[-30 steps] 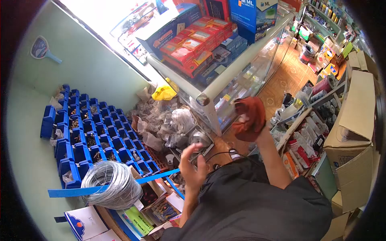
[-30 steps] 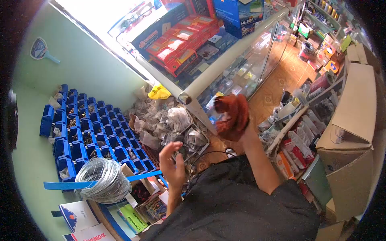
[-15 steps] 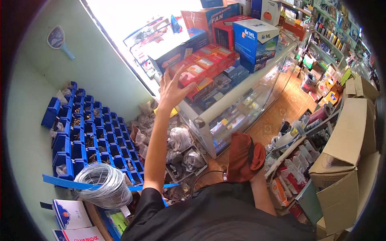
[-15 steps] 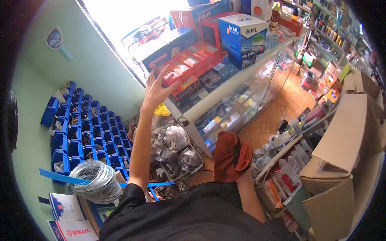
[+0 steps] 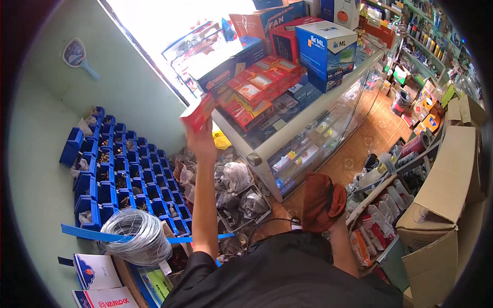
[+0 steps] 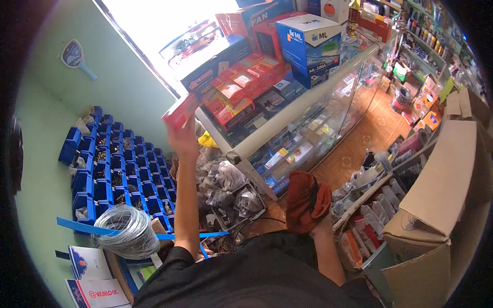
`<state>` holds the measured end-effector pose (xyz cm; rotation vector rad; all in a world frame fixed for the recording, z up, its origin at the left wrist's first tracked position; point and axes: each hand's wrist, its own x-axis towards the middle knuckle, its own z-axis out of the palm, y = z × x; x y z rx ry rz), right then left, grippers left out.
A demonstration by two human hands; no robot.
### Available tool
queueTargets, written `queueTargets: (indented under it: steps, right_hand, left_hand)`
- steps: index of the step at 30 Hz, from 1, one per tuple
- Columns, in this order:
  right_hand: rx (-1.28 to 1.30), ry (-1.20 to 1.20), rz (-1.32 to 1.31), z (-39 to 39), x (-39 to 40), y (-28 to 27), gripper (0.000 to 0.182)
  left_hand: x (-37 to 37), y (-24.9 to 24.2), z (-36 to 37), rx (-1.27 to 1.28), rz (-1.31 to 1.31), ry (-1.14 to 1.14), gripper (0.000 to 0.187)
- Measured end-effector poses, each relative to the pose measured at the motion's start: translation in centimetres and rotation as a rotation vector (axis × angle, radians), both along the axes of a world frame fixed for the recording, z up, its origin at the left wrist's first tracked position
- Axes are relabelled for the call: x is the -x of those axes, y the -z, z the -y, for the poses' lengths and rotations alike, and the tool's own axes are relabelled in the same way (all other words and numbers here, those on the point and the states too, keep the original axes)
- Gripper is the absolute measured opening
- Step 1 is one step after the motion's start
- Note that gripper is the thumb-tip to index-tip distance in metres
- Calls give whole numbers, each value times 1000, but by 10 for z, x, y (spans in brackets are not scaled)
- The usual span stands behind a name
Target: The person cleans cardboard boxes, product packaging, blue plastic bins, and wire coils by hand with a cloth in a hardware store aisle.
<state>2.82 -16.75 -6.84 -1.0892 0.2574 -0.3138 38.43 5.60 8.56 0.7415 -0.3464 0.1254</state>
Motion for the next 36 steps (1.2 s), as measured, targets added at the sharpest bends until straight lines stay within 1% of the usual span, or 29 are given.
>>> queueTargets:
  steps: [2,4,5,7,8,10,11,13,14,15,17,20,23,24,26,27,29,30,32,33,34,36]
  right_hand:
    - [233,1,-16,2,-3,-2,49]
    - [966,49,-136,5,-3,9,48]
    - [830,36,-104,1,-4,1,48]
    - [555,8,-41,-13,-11,-21,46]
    - [713,42,-61,-16,-13,-10,50]
    - [1030,108,-96,-22,-19,21,59]
    - [782,44,-72,-30,-21,13,59]
    - [280,-80,-40,-70,-41,-34,58]
    - [24,-135,-29,-95,-54,-60,58]
    - [-228,-185,-16,-114,-66,-81,58]
    - [-365,-270,42,-127,-78,-81,59]
    - [-25,-345,138,-141,-92,-72,64]
    - [146,-459,146,-157,-84,-93,67]
    - [212,-498,190,-159,-82,-94,68]
    - [416,-495,230,-160,-76,-102,69]
    - [519,-492,250,-160,-73,-105,69]
    - [468,-448,239,-154,-87,-113,68]
    - [441,-424,234,-150,-96,-116,67]
    - [373,-408,259,-142,-107,-118,65]
    - [343,-400,275,-140,-110,-118,64]
    - [344,-342,274,-148,-108,-112,62]
    - [486,-373,311,-152,-97,-116,61]
  left_hand:
    - [29,-11,-15,159,70,71,59]
    - [64,-12,-34,273,61,177,63]
    - [87,-8,-46,307,16,242,65]
    - [133,4,-67,367,-102,266,67]
    - [157,12,-72,393,-175,227,67]
    - [192,29,-79,493,-272,459,60]
    - [207,40,-77,462,-376,381,56]
    - [233,51,-63,129,-425,299,59]
    - [243,50,-54,-173,-368,299,66]
    - [253,53,-41,-323,-272,268,71]
    - [263,57,-20,-614,-65,203,80]
    - [257,35,-23,-485,-114,199,83]
    - [241,18,-30,-639,-205,-55,69]
    - [234,17,-34,-534,-257,-31,69]
    - [225,23,-41,-326,-368,18,71]
    - [226,30,-41,-355,-343,9,70]
    - [235,46,-38,-412,-292,-3,69]
    - [247,40,-31,-432,-207,30,68]
    - [259,52,-27,-464,-156,80,66]
    - [264,47,-23,-452,-180,84,65]
    - [264,47,-26,-420,-227,99,65]
    - [259,46,-35,-352,-320,131,64]
